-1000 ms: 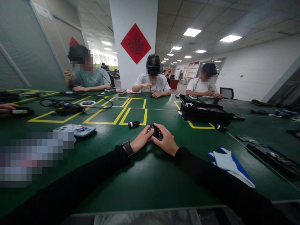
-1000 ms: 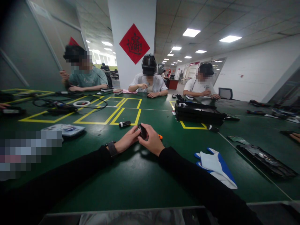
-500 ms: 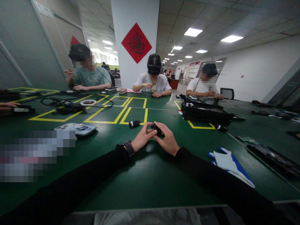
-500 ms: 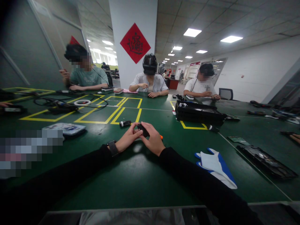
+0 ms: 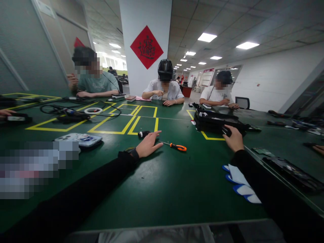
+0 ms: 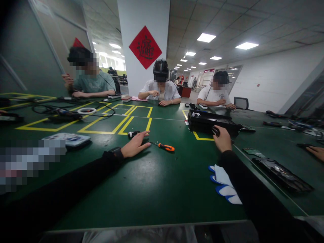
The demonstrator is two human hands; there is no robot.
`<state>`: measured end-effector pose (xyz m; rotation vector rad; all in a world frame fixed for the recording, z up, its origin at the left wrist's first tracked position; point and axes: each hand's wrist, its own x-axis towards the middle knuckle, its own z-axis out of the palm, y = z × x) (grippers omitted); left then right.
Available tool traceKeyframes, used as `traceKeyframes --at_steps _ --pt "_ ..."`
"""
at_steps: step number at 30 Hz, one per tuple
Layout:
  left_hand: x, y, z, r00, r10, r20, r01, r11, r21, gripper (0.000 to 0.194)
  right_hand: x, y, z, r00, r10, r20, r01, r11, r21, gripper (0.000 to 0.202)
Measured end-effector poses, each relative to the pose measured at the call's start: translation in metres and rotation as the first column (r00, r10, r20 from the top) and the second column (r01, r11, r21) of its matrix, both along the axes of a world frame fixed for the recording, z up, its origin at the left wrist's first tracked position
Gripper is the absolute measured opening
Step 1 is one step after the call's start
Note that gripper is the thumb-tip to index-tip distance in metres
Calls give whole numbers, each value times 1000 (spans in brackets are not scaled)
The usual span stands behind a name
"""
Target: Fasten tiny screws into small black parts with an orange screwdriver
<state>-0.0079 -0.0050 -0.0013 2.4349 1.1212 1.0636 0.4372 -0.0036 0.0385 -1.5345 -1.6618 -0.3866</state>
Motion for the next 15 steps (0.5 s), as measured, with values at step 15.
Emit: traceKeyframes --at_steps 15 --pt "-2 4 -2 972 -49 -232 66 996 66 22 112 0 -48 993 -104 -64 78 941 -329 47"
